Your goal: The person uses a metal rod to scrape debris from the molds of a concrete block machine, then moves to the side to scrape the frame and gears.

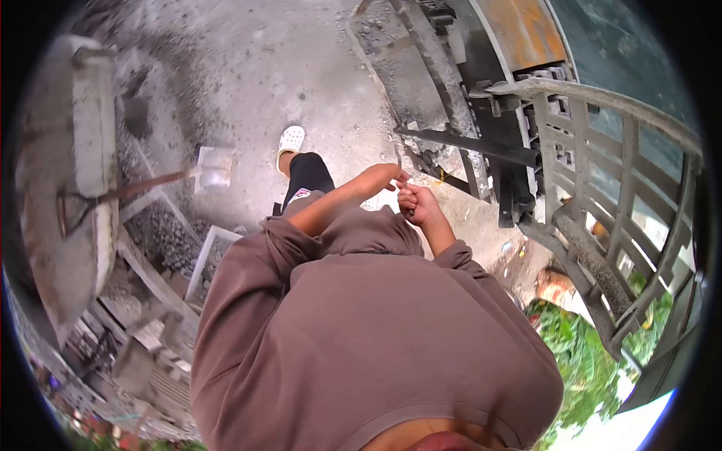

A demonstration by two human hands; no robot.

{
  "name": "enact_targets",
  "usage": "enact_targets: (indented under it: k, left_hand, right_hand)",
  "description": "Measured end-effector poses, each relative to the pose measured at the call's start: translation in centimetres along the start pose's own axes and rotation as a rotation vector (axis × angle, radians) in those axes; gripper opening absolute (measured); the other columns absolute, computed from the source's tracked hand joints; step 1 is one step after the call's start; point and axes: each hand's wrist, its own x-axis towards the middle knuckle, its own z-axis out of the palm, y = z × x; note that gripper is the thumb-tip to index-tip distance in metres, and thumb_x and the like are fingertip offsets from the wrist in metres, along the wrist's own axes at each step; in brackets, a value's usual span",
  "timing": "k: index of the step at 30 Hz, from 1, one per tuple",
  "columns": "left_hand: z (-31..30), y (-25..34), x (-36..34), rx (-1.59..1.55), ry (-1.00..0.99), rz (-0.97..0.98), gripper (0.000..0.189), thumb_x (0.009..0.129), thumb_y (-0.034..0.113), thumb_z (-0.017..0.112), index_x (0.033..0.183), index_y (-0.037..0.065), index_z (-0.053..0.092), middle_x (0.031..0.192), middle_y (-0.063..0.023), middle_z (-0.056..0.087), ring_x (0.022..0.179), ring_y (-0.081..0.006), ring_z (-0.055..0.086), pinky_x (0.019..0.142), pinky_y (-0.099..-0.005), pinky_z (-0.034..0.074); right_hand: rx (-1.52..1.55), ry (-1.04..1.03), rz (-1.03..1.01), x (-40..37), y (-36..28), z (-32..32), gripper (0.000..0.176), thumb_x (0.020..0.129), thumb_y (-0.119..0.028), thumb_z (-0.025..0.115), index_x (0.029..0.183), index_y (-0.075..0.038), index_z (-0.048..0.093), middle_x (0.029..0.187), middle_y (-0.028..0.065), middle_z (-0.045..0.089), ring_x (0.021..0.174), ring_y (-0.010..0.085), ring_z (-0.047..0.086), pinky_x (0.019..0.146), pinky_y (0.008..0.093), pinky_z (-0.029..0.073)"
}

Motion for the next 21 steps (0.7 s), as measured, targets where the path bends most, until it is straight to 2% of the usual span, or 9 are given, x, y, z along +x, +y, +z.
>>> enact_targets:
  k: [4,6,9,10,13,16,18,20,21]
  left_hand:
    - [-5.5,-0.8,0.8,0.186,-0.164,0.074,0.041,0.095,0.025,0.039,0.119,0.0,0.06,0.122,-0.0117,0.058,0.118,-0.0194,0.051,0.097,-0.0379,0.044]
    - [-7.8,-0.4,2.0,0.135,-0.183,0.026,0.041,0.095,0.027,0.041,0.118,0.0,0.061,0.121,-0.0128,0.058,0.116,-0.0217,0.052,0.095,-0.0375,0.046]
    - [-8.5,4.7,3.3,0.071,-0.197,-0.257,0.041,0.093,0.031,0.048,0.118,0.001,0.061,0.123,-0.0149,0.056,0.108,-0.0266,0.058,0.093,-0.0362,0.047]
    - [-8.4,5.1,4.1,0.058,-0.228,-0.142,0.043,0.091,0.033,0.052,0.118,0.001,0.061,0.124,-0.0139,0.055,0.106,-0.0286,0.059,0.094,-0.0367,0.046]
    - [-7.4,6.8,6.9,0.164,-0.268,-0.206,0.046,0.089,0.038,0.054,0.118,0.003,0.062,0.126,-0.0124,0.055,0.105,-0.0278,0.059,0.093,-0.037,0.047]
    - [-5.9,5.2,10.5,0.449,-0.408,-0.182,0.047,0.092,0.043,0.048,0.118,0.005,0.062,0.118,-0.0142,0.06,0.103,-0.0233,0.058,0.091,-0.0338,0.047]
    - [-3.8,5.3,11.7,0.791,-0.489,-0.094,0.05,0.094,0.044,0.044,0.118,0.003,0.062,0.115,-0.016,0.061,0.101,-0.0235,0.059,0.091,-0.0334,0.046]
    - [-3.0,3.5,12.4,0.845,-0.53,-0.026,0.05,0.096,0.044,0.041,0.118,0.004,0.061,0.115,-0.0163,0.061,0.1,-0.026,0.059,0.092,-0.0343,0.044]
    - [-2.5,3.7,12.4,0.807,-0.542,-0.123,0.05,0.096,0.044,0.04,0.116,0.004,0.062,0.114,-0.0159,0.062,0.1,-0.0269,0.059,0.092,-0.0348,0.044]
  right_hand:
    - [-0.007,0.157,-0.228,-0.7,4.7,10.3,0.013,0.095,-0.01,0.044,0.092,-0.001,0.054,0.056,-0.0049,0.04,0.041,0.0038,0.032,0.035,0.019,0.025]
    - [0.011,0.016,-0.242,-0.8,5.5,11.9,0.014,0.095,-0.013,0.045,0.092,-0.003,0.055,0.058,-0.0046,0.039,0.042,0.0039,0.031,0.036,0.0192,0.024]
    - [0.142,-0.062,-0.211,-0.5,6.1,11.2,0.021,0.097,-0.017,0.044,0.105,-0.002,0.056,0.058,-0.005,0.033,0.043,0.0041,0.031,0.036,0.0195,0.025]
    - [0.194,-0.027,-0.223,-0.8,6.4,11.5,0.024,0.098,-0.019,0.043,0.11,-0.001,0.055,0.056,-0.0051,0.033,0.042,0.0049,0.029,0.035,0.0203,0.024]
    - [0.297,0.027,-0.3,-1.5,7.6,11.2,0.03,0.1,-0.027,0.039,0.111,-0.004,0.054,0.053,-0.0051,0.031,0.039,0.0062,0.026,0.034,0.0209,0.023]
    - [0.078,0.262,-0.455,0.1,8.5,8.7,0.037,0.099,-0.036,0.039,0.109,-0.003,0.054,0.054,-0.0035,0.032,0.041,0.0092,0.029,0.038,0.0239,0.025]
    - [0.101,0.132,-0.472,1.1,8.1,6.0,0.029,0.095,-0.027,0.048,0.107,-0.001,0.054,0.06,0.0019,0.044,0.046,0.0129,0.041,0.041,0.0287,0.034]
    - [-0.715,0.581,-0.807,1.9,7.9,5.5,0.02,0.089,-0.01,0.053,0.105,0.002,0.055,0.072,0.0085,0.056,0.055,0.016,0.053,0.047,0.0323,0.041]
    - [-0.976,0.718,-0.831,2.0,7.2,5.6,0.024,0.081,0.001,0.052,0.105,0.004,0.054,0.084,0.0134,0.061,0.063,0.0188,0.059,0.052,0.0347,0.046]
